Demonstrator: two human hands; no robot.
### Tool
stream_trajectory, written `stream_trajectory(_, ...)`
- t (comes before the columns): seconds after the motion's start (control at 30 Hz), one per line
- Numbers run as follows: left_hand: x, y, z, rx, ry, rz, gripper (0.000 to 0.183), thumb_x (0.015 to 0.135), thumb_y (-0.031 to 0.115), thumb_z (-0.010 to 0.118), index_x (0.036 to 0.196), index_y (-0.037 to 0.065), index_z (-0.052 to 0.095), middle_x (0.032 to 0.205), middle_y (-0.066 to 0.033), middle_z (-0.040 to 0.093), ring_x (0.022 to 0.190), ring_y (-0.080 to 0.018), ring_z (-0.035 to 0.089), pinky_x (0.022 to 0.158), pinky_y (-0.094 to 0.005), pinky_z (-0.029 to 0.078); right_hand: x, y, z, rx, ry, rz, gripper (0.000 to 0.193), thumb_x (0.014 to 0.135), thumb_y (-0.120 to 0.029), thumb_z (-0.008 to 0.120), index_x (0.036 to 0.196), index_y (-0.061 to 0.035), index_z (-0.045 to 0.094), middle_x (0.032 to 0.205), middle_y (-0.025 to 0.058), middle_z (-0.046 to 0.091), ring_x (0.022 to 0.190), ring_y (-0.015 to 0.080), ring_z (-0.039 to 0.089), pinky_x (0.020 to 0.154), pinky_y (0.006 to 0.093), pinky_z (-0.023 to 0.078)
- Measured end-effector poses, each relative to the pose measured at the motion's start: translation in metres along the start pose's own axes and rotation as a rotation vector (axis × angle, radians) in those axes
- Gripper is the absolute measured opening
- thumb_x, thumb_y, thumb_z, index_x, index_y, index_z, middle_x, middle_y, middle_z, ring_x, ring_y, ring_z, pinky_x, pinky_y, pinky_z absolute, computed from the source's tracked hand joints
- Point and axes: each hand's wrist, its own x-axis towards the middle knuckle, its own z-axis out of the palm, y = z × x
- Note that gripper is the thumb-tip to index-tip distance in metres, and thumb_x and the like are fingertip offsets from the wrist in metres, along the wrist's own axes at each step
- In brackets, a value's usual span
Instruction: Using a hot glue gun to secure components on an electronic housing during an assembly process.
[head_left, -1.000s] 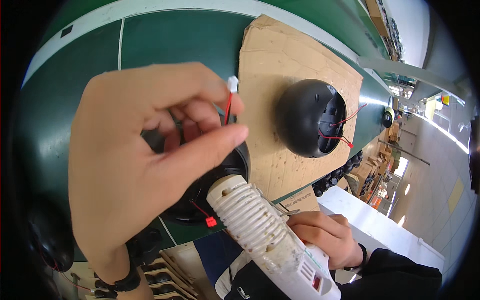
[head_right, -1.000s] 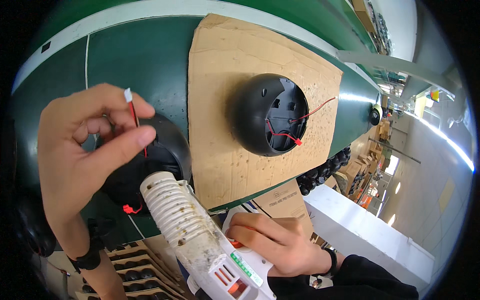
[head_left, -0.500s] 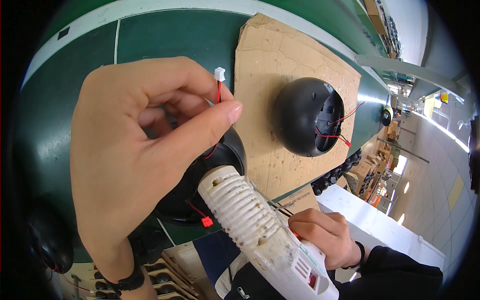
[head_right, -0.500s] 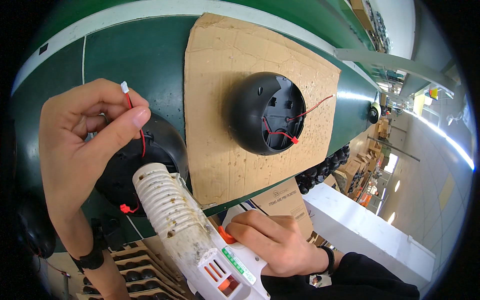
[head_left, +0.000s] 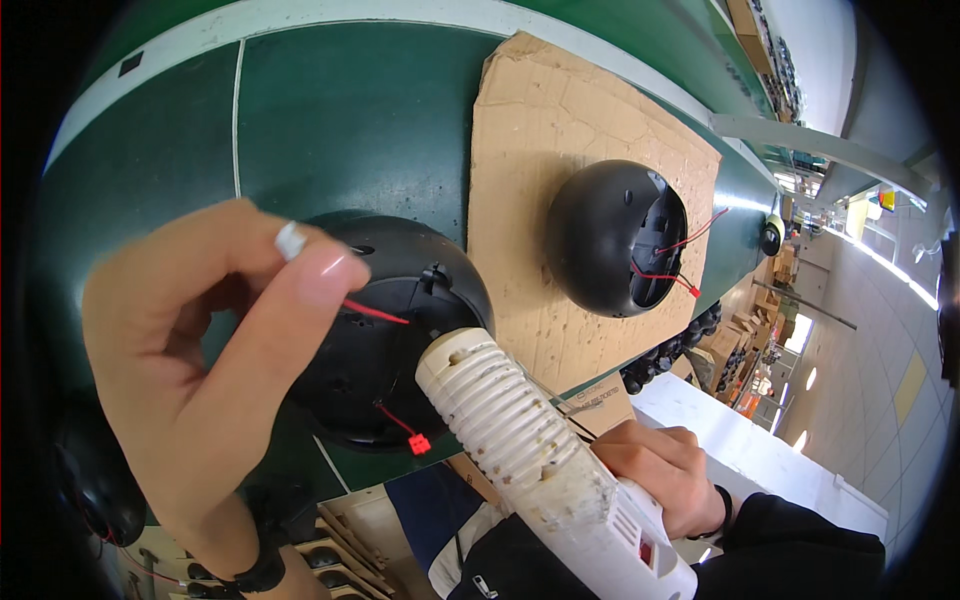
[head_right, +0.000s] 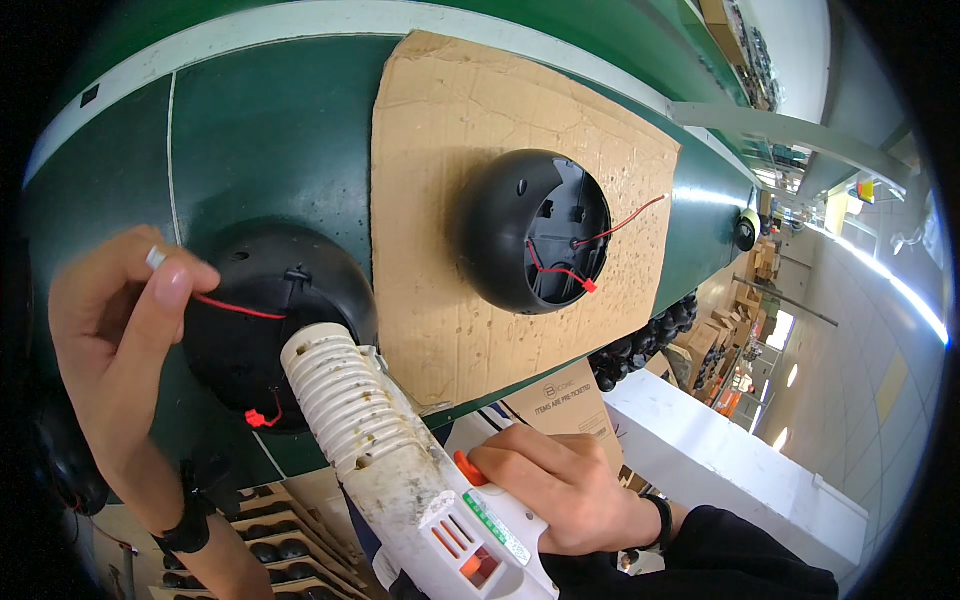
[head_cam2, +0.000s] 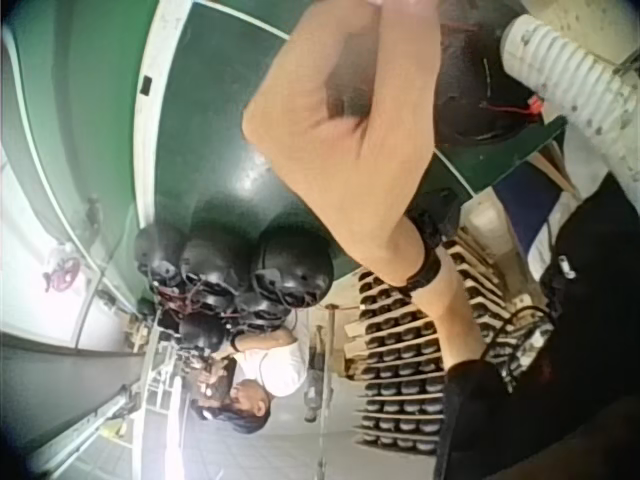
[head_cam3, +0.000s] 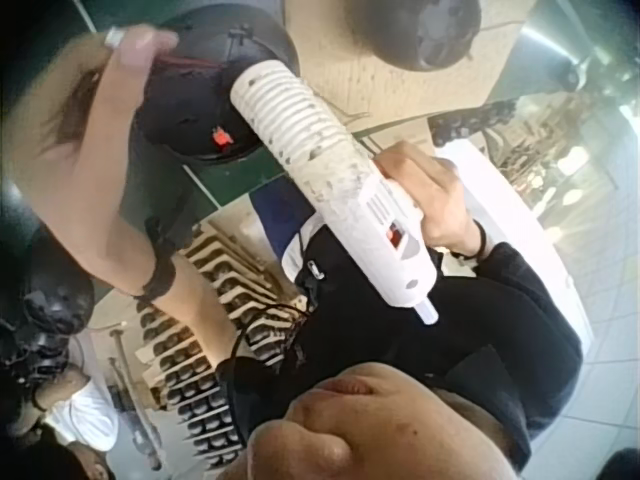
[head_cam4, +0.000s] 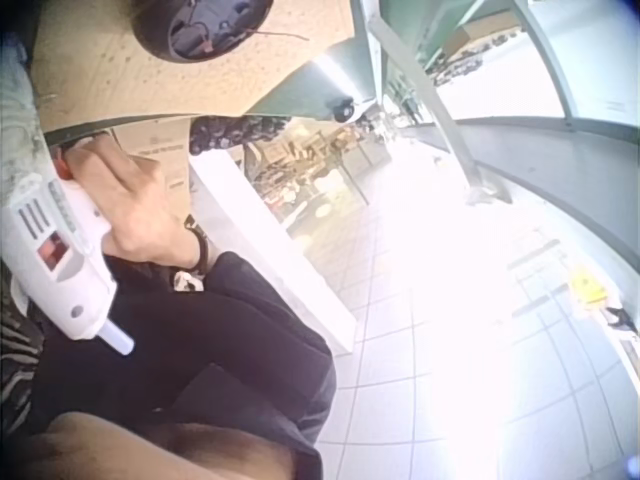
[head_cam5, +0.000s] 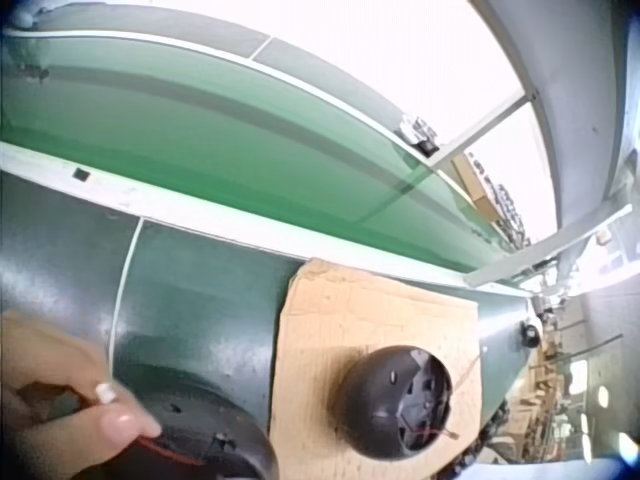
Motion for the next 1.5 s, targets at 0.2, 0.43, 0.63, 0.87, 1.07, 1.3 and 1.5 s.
stream_trajectory(0.2,-0.009,-0.011,-0.01,0.053,-0.067,0.084,0.023,0.099,0.015,0.062,0.084,-0.003,0.066,0.076,-0.0045,0.061,0.062,-0.0063,0.043,0.057,-0.0228,0.031,0.002,0.003,-0.002,0.023,0.001,-0.012,0.034,0.078,-0.014,0.078,0.103,0.0046,0.065,0.088,0.0132,0.064,0.067,0.0251,0.068,0.056,0.0331,0.054)
stream_trajectory(0.43,-0.005,-0.012,-0.003,0.034,-0.016,0.059,0.021,0.1,0.013,0.062,0.085,-0.002,0.067,0.079,-0.0052,0.063,0.064,-0.0064,0.044,0.058,-0.0229,0.032,-0.002,0.004,-0.002,-0.003,0.024,-0.028,0.036,0.077,-0.014,0.078,0.106,0.0042,0.065,0.096,0.0142,0.066,0.072,0.0252,0.07,0.059,0.0317,0.056)
stream_trajectory(0.63,-0.004,-0.009,0.004,-0.047,0.015,0.047,0.015,0.098,0.01,0.063,0.091,-0.003,0.068,0.079,-0.0043,0.062,0.066,-0.0073,0.045,0.06,-0.023,0.033,-0.006,0.001,-0.002,-0.009,0.017,0.007,0.037,0.078,-0.014,0.079,0.108,0.0041,0.065,0.104,0.0159,0.068,0.079,0.0258,0.072,0.062,0.031,0.058)
stream_trajectory(0.87,-0.009,-0.009,-0.012,0.076,-0.088,0.084,0.025,0.09,0.014,0.066,0.107,-0.004,0.068,0.094,-0.0072,0.057,0.082,-0.0123,0.048,0.071,-0.0256,0.036,-0.002,-0.004,-0.006,-0.021,0.007,-0.003,0.037,0.079,-0.014,0.078,0.109,0.0033,0.065,0.106,0.0162,0.068,0.082,0.0277,0.072,0.068,0.0325,0.06)
stream_trajectory(1.07,-0.034,-0.019,-0.004,0.059,0.101,0.075,0.047,0.074,0.004,0.063,0.12,-0.004,0.065,0.119,-0.0168,0.064,0.109,-0.0257,0.059,0.089,-0.0334,0.043,0.002,-0.017,-0.019,-0.047,-0.047,-0.014,0.04,0.076,-0.013,0.08,0.111,0.0021,0.068,0.098,0.0145,0.07,0.078,0.0277,0.071,0.066,0.0338,0.058)
stream_trajectory(1.3,-0.068,0.007,0.003,0.272,-0.121,-0.056,0.094,0.065,-0.005,0.064,0.155,0.003,0.035,0.161,-0.0235,0.029,0.148,-0.0419,0.033,0.121,-0.0439,0.029,-0.049,-0.027,-0.068,0.327,0.088,0.292,0.029,0.081,-0.01,0.078,0.105,0.0037,0.071,0.096,0.0143,0.072,0.078,0.0205,0.071,0.068,0.0322,0.058)
stream_trajectory(1.5,-0.062,0.023,0.051,0.559,0.029,-0.221,0.13,0.056,0.019,0.096,0.16,0.009,0.019,0.162,-0.0181,0.026,0.145,-0.0407,0.035,0.112,-0.0498,0.044,-0.099,0.044,-0.091,0.513,0.688,0.392,0.039,0.095,-0.009,0.064,0.131,0.0023,0.056,0.119,0.0145,0.069,0.057,0.0101,0.056,0.052,0.0251,0.049)
